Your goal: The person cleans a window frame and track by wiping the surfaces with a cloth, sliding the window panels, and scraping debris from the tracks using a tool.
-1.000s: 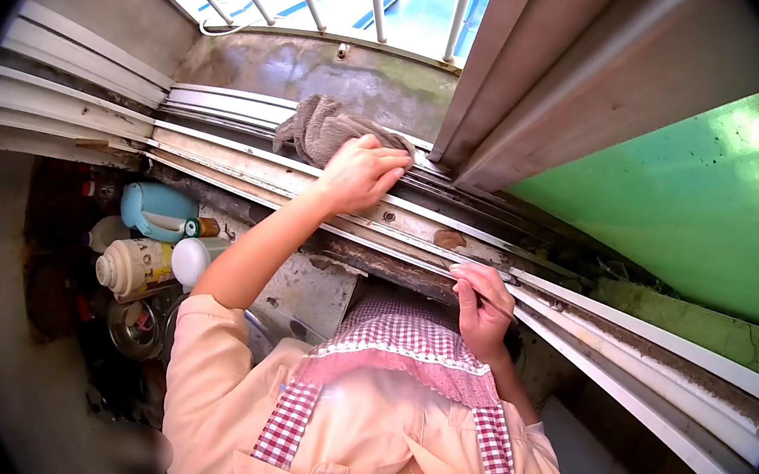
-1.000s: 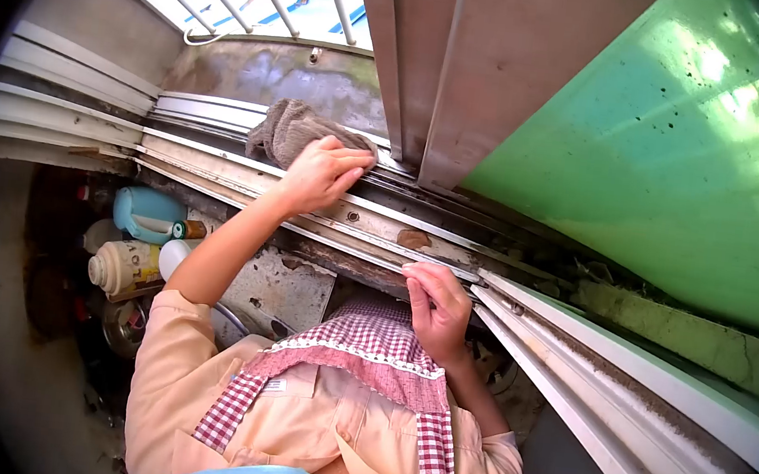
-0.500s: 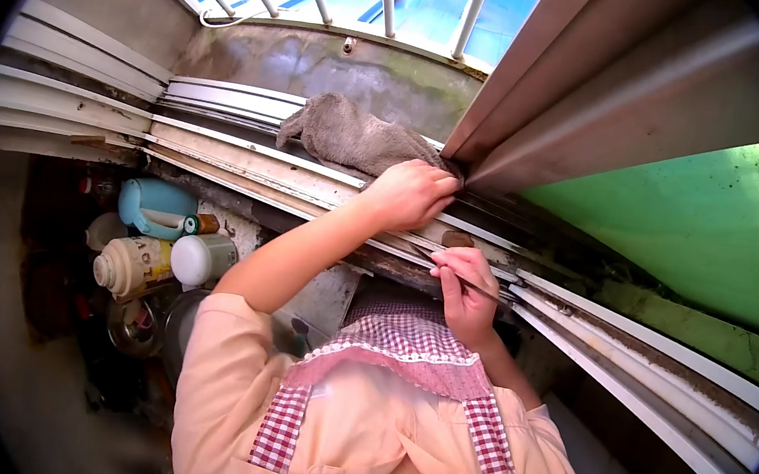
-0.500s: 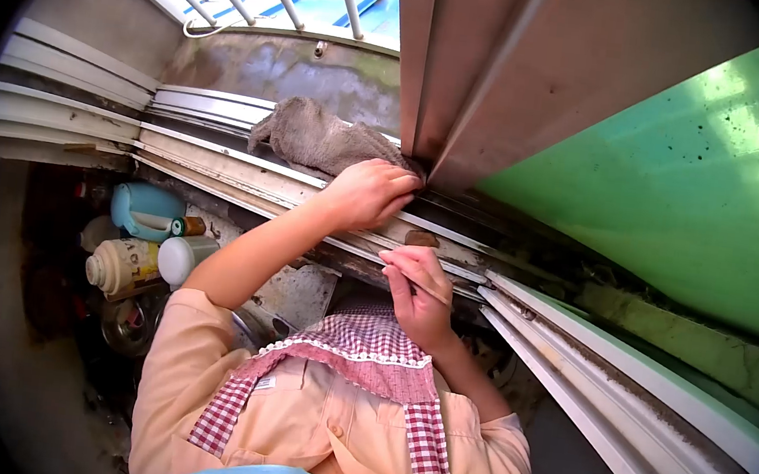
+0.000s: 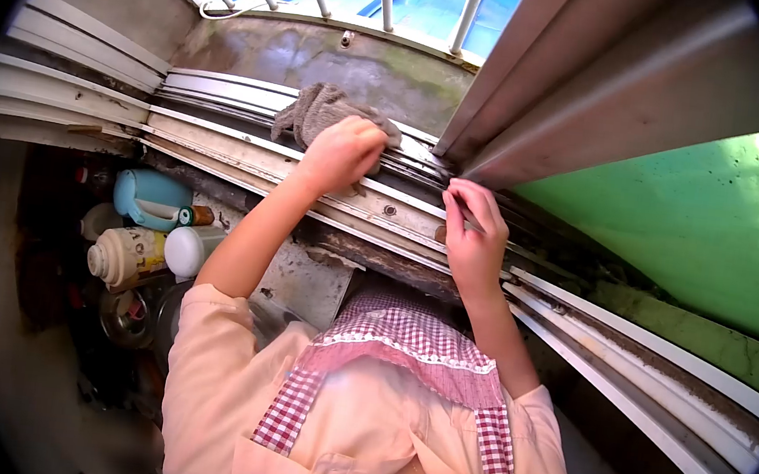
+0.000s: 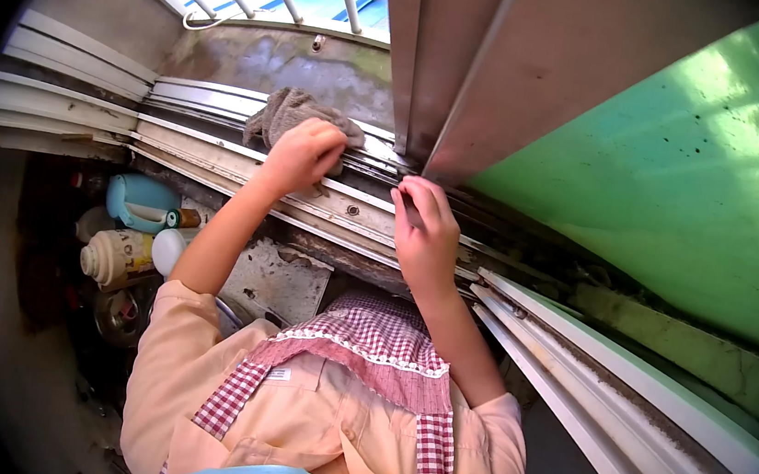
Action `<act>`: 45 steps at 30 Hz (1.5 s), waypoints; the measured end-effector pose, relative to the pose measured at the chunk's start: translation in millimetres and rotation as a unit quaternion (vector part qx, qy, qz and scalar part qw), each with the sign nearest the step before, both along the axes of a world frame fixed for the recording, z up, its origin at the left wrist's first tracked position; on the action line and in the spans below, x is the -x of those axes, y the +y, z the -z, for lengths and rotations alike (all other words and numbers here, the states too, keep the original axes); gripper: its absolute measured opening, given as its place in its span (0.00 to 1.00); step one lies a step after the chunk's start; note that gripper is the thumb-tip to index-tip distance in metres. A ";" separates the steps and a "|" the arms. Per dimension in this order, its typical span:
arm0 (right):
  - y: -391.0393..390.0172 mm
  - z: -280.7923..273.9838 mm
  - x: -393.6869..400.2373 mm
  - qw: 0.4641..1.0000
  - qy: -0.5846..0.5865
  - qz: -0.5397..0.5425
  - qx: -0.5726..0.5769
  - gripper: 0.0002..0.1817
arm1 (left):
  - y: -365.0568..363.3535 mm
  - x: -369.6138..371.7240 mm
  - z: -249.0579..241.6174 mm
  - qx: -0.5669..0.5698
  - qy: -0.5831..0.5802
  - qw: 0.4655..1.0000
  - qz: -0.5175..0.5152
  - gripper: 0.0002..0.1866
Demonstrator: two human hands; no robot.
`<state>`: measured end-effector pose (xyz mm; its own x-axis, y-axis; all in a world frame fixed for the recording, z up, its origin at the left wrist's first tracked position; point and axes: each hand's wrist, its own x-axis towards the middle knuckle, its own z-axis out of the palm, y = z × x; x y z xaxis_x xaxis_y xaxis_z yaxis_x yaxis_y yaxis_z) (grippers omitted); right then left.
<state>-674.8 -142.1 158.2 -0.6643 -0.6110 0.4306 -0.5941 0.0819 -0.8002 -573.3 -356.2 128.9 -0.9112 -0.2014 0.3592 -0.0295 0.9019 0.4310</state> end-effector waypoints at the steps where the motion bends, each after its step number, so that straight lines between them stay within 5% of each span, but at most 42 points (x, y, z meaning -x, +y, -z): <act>1: -4.9 3.9 0.2 0.999 0.013 0.005 -0.031 0.09 | -4.0 -4.5 -0.9 -0.025 0.022 0.998 -0.044 0.06; 2: -9.6 7.9 0.5 0.998 0.027 0.008 -0.061 0.10 | -8.0 -6.8 1.2 -0.033 0.087 0.993 -0.069 0.04; 6: -23.1 12.6 -1.6 0.997 -0.029 -0.017 -0.064 0.08 | -12.2 -10.3 6.4 -0.400 0.146 0.890 -0.166 0.06; 10: -52.5 19.2 -6.0 0.996 -0.056 -0.075 -0.006 0.07 | -7.4 -19.5 4.8 -0.483 0.158 0.846 -0.164 0.05; 14: -68.6 35.6 -2.6 0.981 -0.162 -0.106 0.030 0.06 | -16.0 -31.4 3.9 -0.434 0.166 0.870 -0.162 0.06; 16: -67.4 44.1 -0.1 0.961 -0.254 -0.088 0.067 0.07 | -19.7 -36.2 0.4 -0.486 0.178 0.841 -0.157 0.06; 18: -62.5 47.6 -1.9 0.972 -0.223 -0.063 0.048 0.06 | -20.7 -38.5 -8.3 -0.557 0.165 0.797 -0.166 0.06; 23: -82.5 55.7 -12.7 0.981 -0.177 -0.062 0.051 0.06 | 12.2 -19.2 -25.0 -0.521 0.056 0.849 -0.072 0.07; 25: -74.3 50.8 -14.1 0.978 -0.193 -0.046 0.068 0.06 | -11.2 -25.8 -30.8 -0.163 0.079 0.978 -0.103 0.06; 29: -16.9 24.5 -14.6 0.990 -0.131 -0.013 0.050 0.07 | -32.9 -44.0 -24.4 -0.041 -0.023 0.998 -0.031 0.08; 35: -25.9 18.0 -18.0 0.989 -0.078 -0.043 0.117 0.07 | -4.7 -16.2 -9.7 -0.031 -0.021 0.999 0.030 0.09; 38: -40.2 29.8 -4.8 0.996 -0.056 -0.059 0.042 0.08 | -9.0 -17.1 -5.6 -0.029 -0.026 0.999 0.025 0.10; 45: -17.8 22.0 1.7 0.991 -0.121 -0.048 -0.008 0.06 | -18.8 -46.1 -2.4 -0.019 0.025 0.995 -0.095 0.10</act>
<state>-676.5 -159.9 136.2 -0.6849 -0.6825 0.2551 -0.3902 0.0479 -0.9195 -527.2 -375.0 131.3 -0.8369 -0.3822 0.3919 -0.1751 0.8652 0.4698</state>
